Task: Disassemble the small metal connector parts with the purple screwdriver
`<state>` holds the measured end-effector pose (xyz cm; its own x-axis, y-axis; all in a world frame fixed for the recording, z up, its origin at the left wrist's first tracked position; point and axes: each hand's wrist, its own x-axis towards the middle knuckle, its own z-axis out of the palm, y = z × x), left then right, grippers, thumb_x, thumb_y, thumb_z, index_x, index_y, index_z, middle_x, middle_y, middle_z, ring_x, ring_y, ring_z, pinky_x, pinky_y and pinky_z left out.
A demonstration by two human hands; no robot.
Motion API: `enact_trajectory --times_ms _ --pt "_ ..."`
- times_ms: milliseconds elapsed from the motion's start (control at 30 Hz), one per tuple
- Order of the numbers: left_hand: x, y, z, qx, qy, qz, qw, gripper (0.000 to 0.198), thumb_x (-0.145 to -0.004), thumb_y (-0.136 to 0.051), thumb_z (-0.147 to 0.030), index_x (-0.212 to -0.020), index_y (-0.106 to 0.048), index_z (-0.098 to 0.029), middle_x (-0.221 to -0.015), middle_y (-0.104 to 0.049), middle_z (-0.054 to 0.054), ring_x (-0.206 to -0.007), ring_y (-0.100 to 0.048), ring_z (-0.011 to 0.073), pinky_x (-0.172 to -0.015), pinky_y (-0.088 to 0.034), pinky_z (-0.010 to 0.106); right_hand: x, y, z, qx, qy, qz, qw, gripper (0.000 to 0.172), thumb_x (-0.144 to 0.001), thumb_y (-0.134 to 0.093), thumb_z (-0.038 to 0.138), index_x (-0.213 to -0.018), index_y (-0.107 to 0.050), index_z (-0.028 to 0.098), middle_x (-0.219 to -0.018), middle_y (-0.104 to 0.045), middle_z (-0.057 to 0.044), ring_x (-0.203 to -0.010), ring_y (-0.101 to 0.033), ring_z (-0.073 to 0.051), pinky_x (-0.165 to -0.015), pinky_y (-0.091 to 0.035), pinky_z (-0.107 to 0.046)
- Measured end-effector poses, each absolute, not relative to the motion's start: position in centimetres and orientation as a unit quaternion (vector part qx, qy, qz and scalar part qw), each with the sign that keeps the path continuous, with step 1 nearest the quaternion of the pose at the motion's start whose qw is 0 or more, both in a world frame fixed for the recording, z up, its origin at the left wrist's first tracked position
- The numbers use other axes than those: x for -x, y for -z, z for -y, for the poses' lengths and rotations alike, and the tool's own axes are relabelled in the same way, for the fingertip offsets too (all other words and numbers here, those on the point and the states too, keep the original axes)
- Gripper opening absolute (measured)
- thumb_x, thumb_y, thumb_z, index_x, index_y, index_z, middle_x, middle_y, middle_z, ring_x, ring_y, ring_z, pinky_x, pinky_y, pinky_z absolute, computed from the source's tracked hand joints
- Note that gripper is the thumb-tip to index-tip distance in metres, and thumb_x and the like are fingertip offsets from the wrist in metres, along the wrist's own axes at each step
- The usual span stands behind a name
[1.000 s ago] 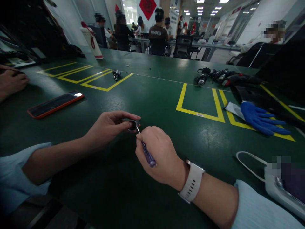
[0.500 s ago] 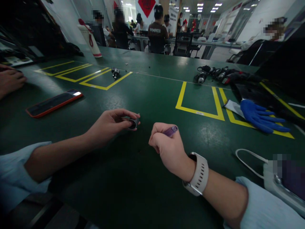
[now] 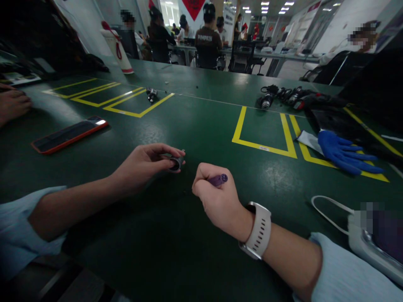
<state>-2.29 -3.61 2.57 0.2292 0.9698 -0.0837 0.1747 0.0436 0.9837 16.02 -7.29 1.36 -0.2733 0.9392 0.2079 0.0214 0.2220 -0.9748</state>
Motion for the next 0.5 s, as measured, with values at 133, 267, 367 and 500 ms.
enact_trajectory --times_ms 133,267,367,500 --pt "2.09 -2.59 3.98 -0.588 -0.355 -0.495 0.532 0.013 -0.067 -0.066 -0.013 -0.080 -0.065 -0.013 -0.105 -0.067 0.006 -0.082 -0.066 0.0165 -0.078 -0.056 0.035 -15.94 -1.33 7.32 0.399 -0.466 0.642 0.460 0.018 -0.064 -0.046 0.008 -0.050 -0.045 0.019 -0.047 -0.041 0.005 -0.047 -0.037 -0.010 -0.044 -0.028 -0.024" --pt "1.92 -2.53 4.40 -0.617 -0.330 -0.479 0.530 0.012 -0.068 -0.064 -0.011 -0.080 -0.066 -0.014 -0.107 -0.066 0.006 -0.090 -0.064 0.0189 -0.079 -0.054 0.034 -15.95 -1.36 7.30 0.405 -0.445 0.646 0.470 0.017 -0.064 -0.046 0.009 -0.050 -0.045 0.019 -0.047 -0.043 0.004 -0.047 -0.039 -0.010 -0.044 -0.029 -0.024" --pt "1.83 -2.53 4.52 -0.625 -0.332 -0.477 0.522 0.012 -0.069 -0.063 -0.011 -0.079 -0.067 -0.015 -0.107 -0.067 0.006 -0.093 -0.064 0.0196 -0.082 -0.053 0.034 -15.97 -1.36 7.27 0.404 -0.429 0.652 0.476 0.017 -0.064 -0.046 0.010 -0.050 -0.045 0.019 -0.047 -0.043 0.004 -0.046 -0.039 -0.010 -0.044 -0.029 -0.024" --pt "1.76 -2.60 4.51 -0.630 -0.337 -0.474 0.515 0.011 -0.069 -0.063 -0.012 -0.079 -0.067 -0.015 -0.106 -0.067 0.006 -0.097 -0.063 0.0197 -0.088 -0.050 0.035 -16.03 -1.34 7.21 0.403 -0.423 0.654 0.481 0.018 -0.064 -0.046 0.009 -0.050 -0.045 0.019 -0.047 -0.042 0.005 -0.045 -0.039 -0.010 -0.043 -0.029 -0.024"
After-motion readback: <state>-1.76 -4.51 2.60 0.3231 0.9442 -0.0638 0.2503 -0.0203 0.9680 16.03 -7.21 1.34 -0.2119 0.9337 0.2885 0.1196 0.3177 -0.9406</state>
